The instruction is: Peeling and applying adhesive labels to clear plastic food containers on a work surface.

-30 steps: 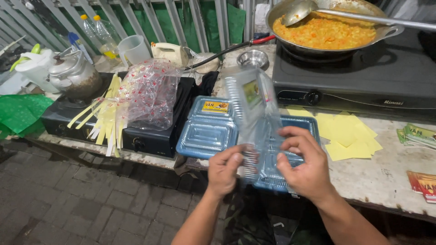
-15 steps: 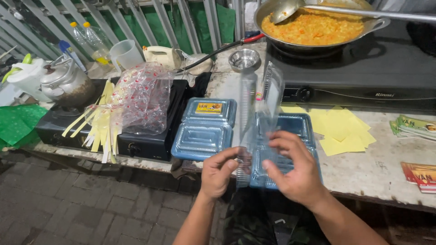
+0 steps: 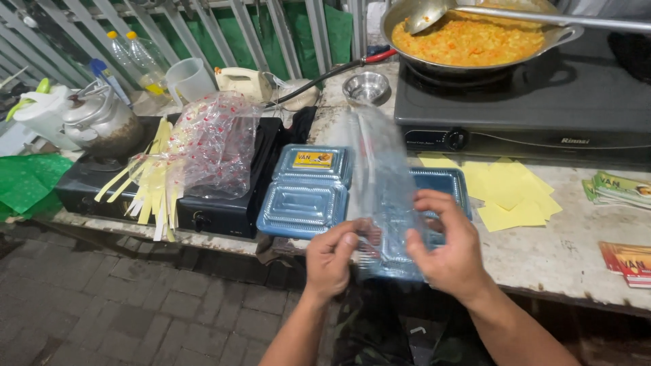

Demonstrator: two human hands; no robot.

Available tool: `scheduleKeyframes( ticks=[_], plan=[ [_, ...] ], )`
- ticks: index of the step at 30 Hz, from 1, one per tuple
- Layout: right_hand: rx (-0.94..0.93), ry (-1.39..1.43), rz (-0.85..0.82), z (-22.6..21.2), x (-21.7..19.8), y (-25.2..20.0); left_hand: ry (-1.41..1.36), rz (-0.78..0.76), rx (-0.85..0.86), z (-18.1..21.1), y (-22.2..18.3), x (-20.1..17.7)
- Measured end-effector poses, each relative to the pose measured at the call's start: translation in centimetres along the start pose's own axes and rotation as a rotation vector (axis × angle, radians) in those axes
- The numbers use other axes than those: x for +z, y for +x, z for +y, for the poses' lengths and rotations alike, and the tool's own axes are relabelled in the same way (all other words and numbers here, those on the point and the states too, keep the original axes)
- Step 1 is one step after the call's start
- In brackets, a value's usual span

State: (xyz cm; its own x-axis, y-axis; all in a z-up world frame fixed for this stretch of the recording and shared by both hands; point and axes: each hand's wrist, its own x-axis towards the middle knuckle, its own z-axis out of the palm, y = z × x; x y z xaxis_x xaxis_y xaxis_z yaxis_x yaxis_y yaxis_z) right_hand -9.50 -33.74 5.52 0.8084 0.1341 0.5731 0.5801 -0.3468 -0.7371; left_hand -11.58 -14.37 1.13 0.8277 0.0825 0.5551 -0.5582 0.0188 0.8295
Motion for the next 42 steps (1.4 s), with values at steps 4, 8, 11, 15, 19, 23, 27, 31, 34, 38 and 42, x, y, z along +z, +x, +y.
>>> scheduleKeyframes(
  ticks=[4, 8, 11, 15, 19, 23, 27, 31, 34, 38, 42],
  plan=[
    [0.060, 0.148, 0.019, 0.9, -1.3, 0.6, -0.165, 0.106, -0.047, -1.3, 0.3, -3.0],
    [0.027, 0.301, 0.122, 2.0, -2.3, 0.8, 0.042, 0.212, -0.147, -2.7, -0.3, -7.1],
    [0.025, 0.345, 0.186, 2.8, -3.1, 1.1, 0.095, 0.222, -0.199, -2.7, -0.5, -9.5],
    [0.008, 0.348, 0.208, 4.1, -5.0, 1.6, -0.021, 0.191, -0.211, -0.9, 0.6, -11.1],
    [0.015, 0.321, 0.260, 4.4, -7.3, 1.0, 0.250, 0.346, -0.324, -2.9, 2.1, -14.8],
    [0.261, 0.436, 0.193, 10.9, -12.4, -1.4, 0.321, 0.379, -0.535, -2.2, 5.6, -16.3],
    [0.434, 0.363, -0.027, 15.5, -16.1, -3.9, 0.701, 0.199, -0.638, -5.8, 8.0, -18.8],
    [0.418, 0.600, 0.056, 23.1, -18.1, -6.0, 0.915, 0.094, -0.570, -9.7, 8.3, -19.9],
    [0.458, -0.465, 0.009, 23.9, -18.5, -4.4, 0.969, 0.096, -0.626, -9.5, 8.4, -18.9],
    [0.523, 0.150, -0.089, 21.5, -16.2, -0.2, 1.233, 0.153, -0.023, -9.7, 7.8, -17.1],
    [0.188, 0.158, 0.336, 6.3, -11.0, -1.1, 1.411, -0.532, -0.520, -6.5, 7.4, -10.9]
  ],
)
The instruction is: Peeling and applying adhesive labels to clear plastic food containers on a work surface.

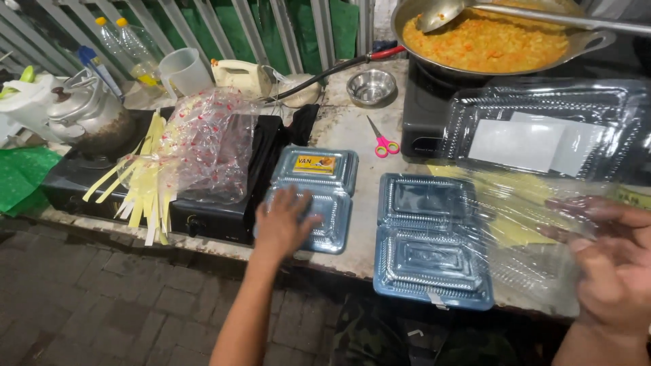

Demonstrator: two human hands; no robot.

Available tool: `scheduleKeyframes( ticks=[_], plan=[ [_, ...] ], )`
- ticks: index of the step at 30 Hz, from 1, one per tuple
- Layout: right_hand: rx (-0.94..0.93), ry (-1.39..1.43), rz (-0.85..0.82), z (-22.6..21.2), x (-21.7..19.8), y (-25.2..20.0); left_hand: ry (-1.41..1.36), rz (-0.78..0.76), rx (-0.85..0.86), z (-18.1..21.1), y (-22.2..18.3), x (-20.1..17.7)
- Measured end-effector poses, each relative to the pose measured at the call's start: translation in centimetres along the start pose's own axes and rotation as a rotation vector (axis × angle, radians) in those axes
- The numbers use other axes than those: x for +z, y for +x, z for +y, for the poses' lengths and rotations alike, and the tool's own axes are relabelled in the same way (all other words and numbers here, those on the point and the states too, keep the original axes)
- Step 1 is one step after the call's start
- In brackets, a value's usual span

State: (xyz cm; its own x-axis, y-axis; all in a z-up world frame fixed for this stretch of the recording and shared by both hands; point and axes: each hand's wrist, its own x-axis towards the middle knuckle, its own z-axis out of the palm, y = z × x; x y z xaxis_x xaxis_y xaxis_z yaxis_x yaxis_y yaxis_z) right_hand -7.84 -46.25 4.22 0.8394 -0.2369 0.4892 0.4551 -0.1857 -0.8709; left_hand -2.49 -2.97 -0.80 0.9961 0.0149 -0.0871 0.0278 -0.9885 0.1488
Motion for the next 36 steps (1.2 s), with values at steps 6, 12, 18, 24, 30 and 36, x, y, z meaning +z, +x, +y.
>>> scheduleKeyframes(
  ticks=[6, 12, 18, 24, 30, 36],
  plan=[
    [-0.370, -0.142, -0.043, -3.8, 5.0, 0.2, -0.058, 0.559, 0.232, 0.0, -0.9, 4.1],
    [-0.491, -0.284, -0.165, -5.7, 11.3, 0.1, -0.851, 0.334, 0.955, 11.6, -7.4, 0.9],
    [-0.557, -0.209, -0.314, -7.0, 15.1, -1.5, -1.127, 0.395, 0.919, 15.5, -7.0, 2.3],
    [-0.655, -0.157, -0.516, -3.9, 15.2, -4.3, -2.479, -0.454, 0.813, 16.6, -6.0, 7.2],
    [-0.364, -0.069, -0.322, 1.8, 9.3, -1.8, -2.013, 0.418, 0.541, 11.7, -8.3, 5.8],
    [0.311, 0.292, -0.290, 3.6, 6.4, 0.3, -2.357, 0.335, 0.112, 8.0, -6.3, 9.7]
  ],
)
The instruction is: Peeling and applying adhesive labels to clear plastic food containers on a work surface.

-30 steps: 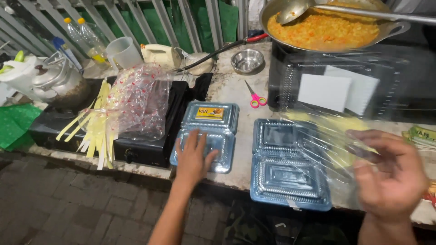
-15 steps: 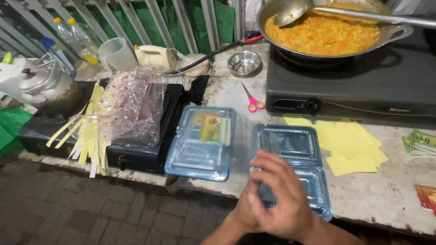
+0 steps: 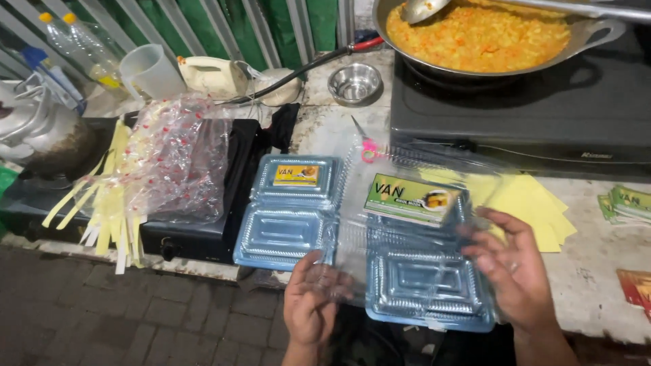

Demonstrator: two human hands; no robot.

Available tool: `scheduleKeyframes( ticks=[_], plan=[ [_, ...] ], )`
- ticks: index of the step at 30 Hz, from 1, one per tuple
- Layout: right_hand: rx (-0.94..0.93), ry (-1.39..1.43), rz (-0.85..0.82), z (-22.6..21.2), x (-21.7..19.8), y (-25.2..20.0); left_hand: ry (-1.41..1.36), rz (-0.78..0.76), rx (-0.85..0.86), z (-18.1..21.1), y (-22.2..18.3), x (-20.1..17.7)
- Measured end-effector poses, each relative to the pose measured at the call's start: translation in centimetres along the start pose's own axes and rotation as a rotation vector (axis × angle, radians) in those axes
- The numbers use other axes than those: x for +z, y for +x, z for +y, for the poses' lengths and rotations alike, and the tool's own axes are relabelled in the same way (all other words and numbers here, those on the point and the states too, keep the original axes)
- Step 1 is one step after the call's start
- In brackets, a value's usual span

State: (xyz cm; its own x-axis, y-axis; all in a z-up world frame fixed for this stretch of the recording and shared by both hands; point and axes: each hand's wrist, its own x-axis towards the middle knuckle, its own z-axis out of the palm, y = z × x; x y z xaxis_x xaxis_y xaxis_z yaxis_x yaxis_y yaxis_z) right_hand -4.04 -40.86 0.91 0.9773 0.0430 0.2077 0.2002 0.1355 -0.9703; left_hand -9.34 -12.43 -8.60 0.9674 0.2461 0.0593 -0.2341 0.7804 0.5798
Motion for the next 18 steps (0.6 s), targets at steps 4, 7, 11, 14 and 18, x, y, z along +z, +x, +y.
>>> scheduleKeyframes(
  ticks=[4, 7, 11, 14, 18],
  plan=[
    [0.092, 0.020, -0.038, 1.6, -0.1, -0.9, -0.030, -0.001, -0.083, -1.2, 0.0, -0.1],
    [0.193, -0.190, 0.141, 1.8, -0.6, -0.6, 0.089, 0.016, -0.091, -0.8, -0.9, 0.7],
    [0.121, -0.237, 0.122, 0.9, -2.2, -0.2, 0.457, -0.214, -0.169, 1.2, -1.9, 3.4],
    [0.123, -0.205, 0.168, 0.9, -2.8, -0.3, 0.523, -0.258, -0.137, 1.6, -2.0, 4.5],
    [-0.009, 0.059, 0.307, 2.4, -6.7, -1.3, 1.069, -0.285, 0.082, 1.4, -1.8, 4.9]
  ],
)
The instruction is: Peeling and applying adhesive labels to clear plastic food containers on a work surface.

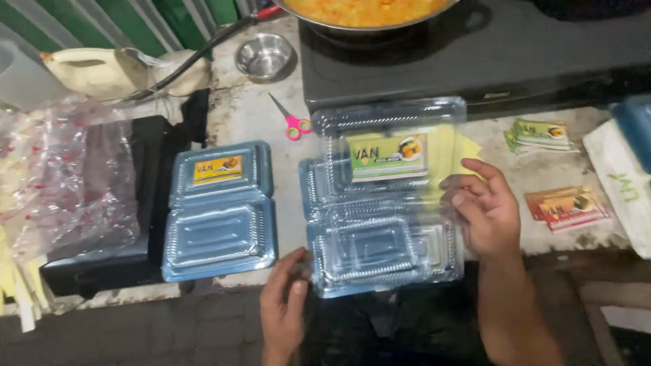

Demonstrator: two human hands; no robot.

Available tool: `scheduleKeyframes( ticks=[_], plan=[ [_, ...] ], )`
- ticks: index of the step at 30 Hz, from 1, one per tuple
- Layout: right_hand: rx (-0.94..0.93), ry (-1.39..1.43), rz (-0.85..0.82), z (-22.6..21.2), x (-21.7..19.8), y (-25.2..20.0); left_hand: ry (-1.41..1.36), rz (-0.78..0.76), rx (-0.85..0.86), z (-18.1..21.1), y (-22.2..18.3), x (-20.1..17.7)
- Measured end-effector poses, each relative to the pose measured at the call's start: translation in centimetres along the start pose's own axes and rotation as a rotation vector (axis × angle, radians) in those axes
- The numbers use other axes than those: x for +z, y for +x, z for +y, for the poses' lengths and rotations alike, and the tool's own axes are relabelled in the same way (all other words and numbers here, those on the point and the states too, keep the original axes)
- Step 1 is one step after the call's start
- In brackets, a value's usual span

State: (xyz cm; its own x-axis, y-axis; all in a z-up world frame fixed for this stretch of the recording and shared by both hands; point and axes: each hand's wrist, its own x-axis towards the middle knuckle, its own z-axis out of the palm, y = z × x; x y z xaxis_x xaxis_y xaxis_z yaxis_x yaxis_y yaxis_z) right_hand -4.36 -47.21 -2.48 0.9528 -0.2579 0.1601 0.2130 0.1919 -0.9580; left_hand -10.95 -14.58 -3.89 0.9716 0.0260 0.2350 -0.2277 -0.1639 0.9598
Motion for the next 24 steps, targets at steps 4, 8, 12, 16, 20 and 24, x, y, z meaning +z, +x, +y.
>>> scheduleKeyframes(
  ticks=[4, 8, 12, 16, 20, 24],
  plan=[
    [-0.024, -0.069, 0.208, -1.0, -4.6, -0.5, 0.465, 0.015, -0.018, -0.2, 0.0, 1.3],
    [0.035, -0.203, 0.295, -0.6, -9.6, -2.6, 0.572, -0.141, -0.184, 0.7, -0.5, 2.9],
    [0.088, -0.232, 0.397, -0.6, -10.9, -3.1, 0.571, -0.040, -0.138, -1.3, -1.0, 3.8],
    [0.038, -0.255, 0.346, 0.4, -12.4, -2.9, 0.488, 0.032, -0.162, -2.0, -3.2, 4.8],
    [0.156, -0.332, 0.344, -0.4, -10.2, -3.1, 0.387, 0.199, -0.167, -0.7, -5.6, 6.6],
    [0.122, -0.318, 0.275, 1.3, -10.9, -3.2, -0.060, 0.302, -0.929, 0.9, -6.2, 7.8]
  ],
)
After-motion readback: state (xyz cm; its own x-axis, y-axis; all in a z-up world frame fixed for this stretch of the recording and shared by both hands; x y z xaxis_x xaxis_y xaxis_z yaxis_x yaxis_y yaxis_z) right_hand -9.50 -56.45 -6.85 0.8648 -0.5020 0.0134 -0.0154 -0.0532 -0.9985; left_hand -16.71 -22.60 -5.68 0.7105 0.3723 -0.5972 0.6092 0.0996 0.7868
